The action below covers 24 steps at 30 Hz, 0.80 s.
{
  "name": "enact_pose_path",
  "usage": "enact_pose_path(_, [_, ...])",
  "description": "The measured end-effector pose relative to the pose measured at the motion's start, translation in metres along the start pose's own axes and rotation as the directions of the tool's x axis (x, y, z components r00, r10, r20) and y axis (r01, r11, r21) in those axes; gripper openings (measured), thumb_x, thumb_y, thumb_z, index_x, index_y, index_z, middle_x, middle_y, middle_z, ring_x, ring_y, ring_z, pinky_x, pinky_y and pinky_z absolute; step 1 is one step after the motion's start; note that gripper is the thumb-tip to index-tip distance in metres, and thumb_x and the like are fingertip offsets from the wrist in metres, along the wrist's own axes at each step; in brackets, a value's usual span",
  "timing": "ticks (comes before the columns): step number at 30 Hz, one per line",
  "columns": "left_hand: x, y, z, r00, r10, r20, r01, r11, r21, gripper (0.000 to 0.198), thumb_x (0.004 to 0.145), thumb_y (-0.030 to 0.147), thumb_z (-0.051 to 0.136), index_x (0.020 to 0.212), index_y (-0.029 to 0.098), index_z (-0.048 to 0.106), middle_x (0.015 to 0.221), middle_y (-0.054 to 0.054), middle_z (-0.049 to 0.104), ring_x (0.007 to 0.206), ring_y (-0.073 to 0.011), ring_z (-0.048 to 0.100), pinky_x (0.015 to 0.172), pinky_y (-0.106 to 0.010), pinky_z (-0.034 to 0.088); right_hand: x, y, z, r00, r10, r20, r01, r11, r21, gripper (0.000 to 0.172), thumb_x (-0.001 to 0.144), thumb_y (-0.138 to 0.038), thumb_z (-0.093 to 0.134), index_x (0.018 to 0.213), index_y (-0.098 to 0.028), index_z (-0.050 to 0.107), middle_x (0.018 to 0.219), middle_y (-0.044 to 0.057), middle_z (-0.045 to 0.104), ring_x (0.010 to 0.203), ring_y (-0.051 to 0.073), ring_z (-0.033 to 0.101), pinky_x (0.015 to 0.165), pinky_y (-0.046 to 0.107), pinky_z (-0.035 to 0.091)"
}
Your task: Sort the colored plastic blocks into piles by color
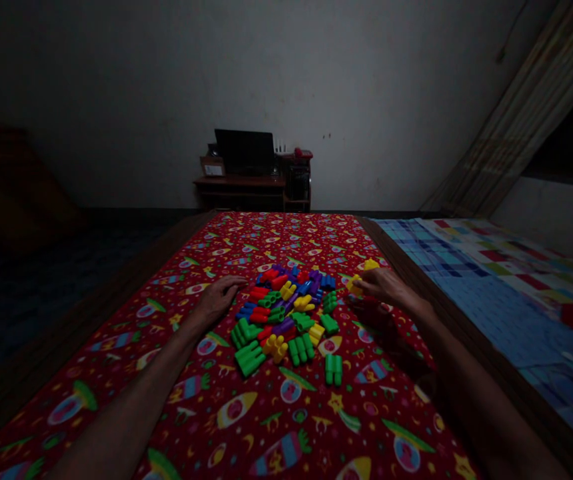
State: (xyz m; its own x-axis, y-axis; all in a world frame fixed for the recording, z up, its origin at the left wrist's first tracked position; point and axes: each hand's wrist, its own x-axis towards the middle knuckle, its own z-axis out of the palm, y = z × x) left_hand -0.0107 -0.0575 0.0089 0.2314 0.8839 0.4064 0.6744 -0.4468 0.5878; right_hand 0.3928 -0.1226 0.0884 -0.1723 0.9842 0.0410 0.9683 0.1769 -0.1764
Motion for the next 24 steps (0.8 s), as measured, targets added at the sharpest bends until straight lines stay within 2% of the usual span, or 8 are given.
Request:
enact_pose_path(2, [0.000, 0.000, 0.000, 1.000, 0.004, -0.002, -0.004, 1.000, -0.003, 0.036, 0.081, 0.039, 0.041, 0.089, 0.020, 0.070, 0.103, -0.008, 0.072, 0.099, -0.0234, 0.065, 0.093, -0.038, 0.050, 0.002, 0.017, 0.001, 0.986, 0.122, -0.112, -0.125, 0.992, -0.023, 0.036, 0.092, -0.038, 0.044, 0.083, -0.015, 0.070, 0.076, 0.008, 0.069, 0.064, 0.016, 0.058, 0.054, 0.024, 0.029])
enact_pose_path(4, [0.000, -0.001, 0.001, 1.000, 0.005, -0.008, -0.005, 1.000, -0.003, 0.037, 0.081, 0.040, 0.040, 0.088, 0.019, 0.070, 0.103, -0.008, 0.072, 0.099, -0.0235, 0.065, 0.093, -0.038, 0.050, 0.002, 0.027, 0.003, 0.938, 0.235, -0.256, -0.257, 0.965, -0.053, 0.032, 0.091, -0.036, 0.045, 0.091, -0.016, 0.071, 0.087, 0.011, 0.071, 0.073, 0.020, 0.062, 0.056, 0.025, 0.031])
enact_pose_path(6, [0.000, -0.002, 0.001, 1.000, 0.005, -0.007, -0.005, 1.000, 0.000, 0.037, 0.081, 0.040, 0.041, 0.088, 0.019, 0.070, 0.102, -0.008, 0.072, 0.099, -0.0236, 0.065, 0.093, -0.038, 0.050, 0.002, 0.029, 0.003, 0.899, 0.271, -0.343, -0.307, 0.950, -0.054, 0.032, 0.090, -0.035, 0.045, 0.093, -0.017, 0.071, 0.090, 0.013, 0.072, 0.076, 0.021, 0.064, 0.057, 0.026, 0.033])
enact_pose_path(8, [0.000, -0.003, 0.001, 1.000, 0.004, -0.002, -0.004, 1.000, 0.000, 0.037, 0.081, 0.040, 0.041, 0.089, 0.019, 0.071, 0.102, -0.008, 0.072, 0.099, -0.0236, 0.065, 0.094, -0.038, 0.050, 0.003, 0.024, 0.001, 0.919, 0.194, -0.342, -0.209, 0.978, -0.008, 0.033, 0.091, -0.034, 0.043, 0.092, -0.018, 0.071, 0.088, 0.011, 0.072, 0.075, 0.020, 0.064, 0.060, 0.025, 0.036])
enact_pose_path(11, [0.000, -0.004, 0.001, 1.000, 0.003, 0.005, -0.003, 1.000, -0.001, 0.037, 0.082, 0.040, 0.041, 0.090, 0.019, 0.071, 0.103, -0.008, 0.072, 0.099, -0.0234, 0.065, 0.094, -0.037, 0.049, 0.004, 0.010, 0.002, 0.974, 0.027, -0.224, -0.022, 0.999, 0.029, 0.028, 0.090, -0.032, 0.046, 0.093, -0.019, 0.071, 0.086, 0.008, 0.072, 0.074, 0.018, 0.063, 0.062, 0.024, 0.038])
enact_pose_path(15, [0.001, -0.006, 0.001, 1.000, -0.004, 0.009, 0.004, 1.000, 0.006, 0.038, 0.082, 0.040, 0.041, 0.091, 0.019, 0.071, 0.103, -0.008, 0.072, 0.099, -0.0235, 0.065, 0.094, -0.038, 0.049, 0.001, 0.008, 0.023, 0.994, -0.039, -0.106, 0.023, 0.988, -0.152, 0.025, 0.081, -0.023, 0.059, 0.105, -0.019, 0.068, 0.098, 0.010, 0.070, 0.087, 0.022, 0.061, 0.069, 0.027, 0.040])
enact_pose_path(21, [0.001, -0.008, 0.004, 1.000, -0.013, 0.000, 0.013, 1.000, -0.001, 0.037, 0.082, 0.041, 0.041, 0.090, 0.019, 0.070, 0.104, -0.008, 0.072, 0.099, -0.0226, 0.064, 0.094, -0.037, 0.049, 0.008, 0.033, 0.045, 0.934, -0.124, -0.335, 0.072, 0.984, -0.164, 0.024, 0.086, -0.017, 0.051, 0.106, -0.016, 0.065, 0.114, 0.014, 0.064, 0.104, 0.025, 0.056, 0.087, 0.037, 0.042])
enact_pose_path(24, [0.000, -0.006, 0.003, 1.000, -0.019, -0.003, 0.019, 1.000, -0.009, 0.038, 0.082, 0.041, 0.041, 0.090, 0.019, 0.070, 0.103, -0.009, 0.072, 0.098, -0.0230, 0.065, 0.093, -0.037, 0.050, 0.012, 0.017, 0.039, 0.868, -0.223, -0.443, 0.223, 0.973, -0.053, 0.022, 0.086, -0.021, 0.054, 0.104, -0.017, 0.065, 0.115, 0.015, 0.063, 0.105, 0.026, 0.056, 0.088, 0.040, 0.044])
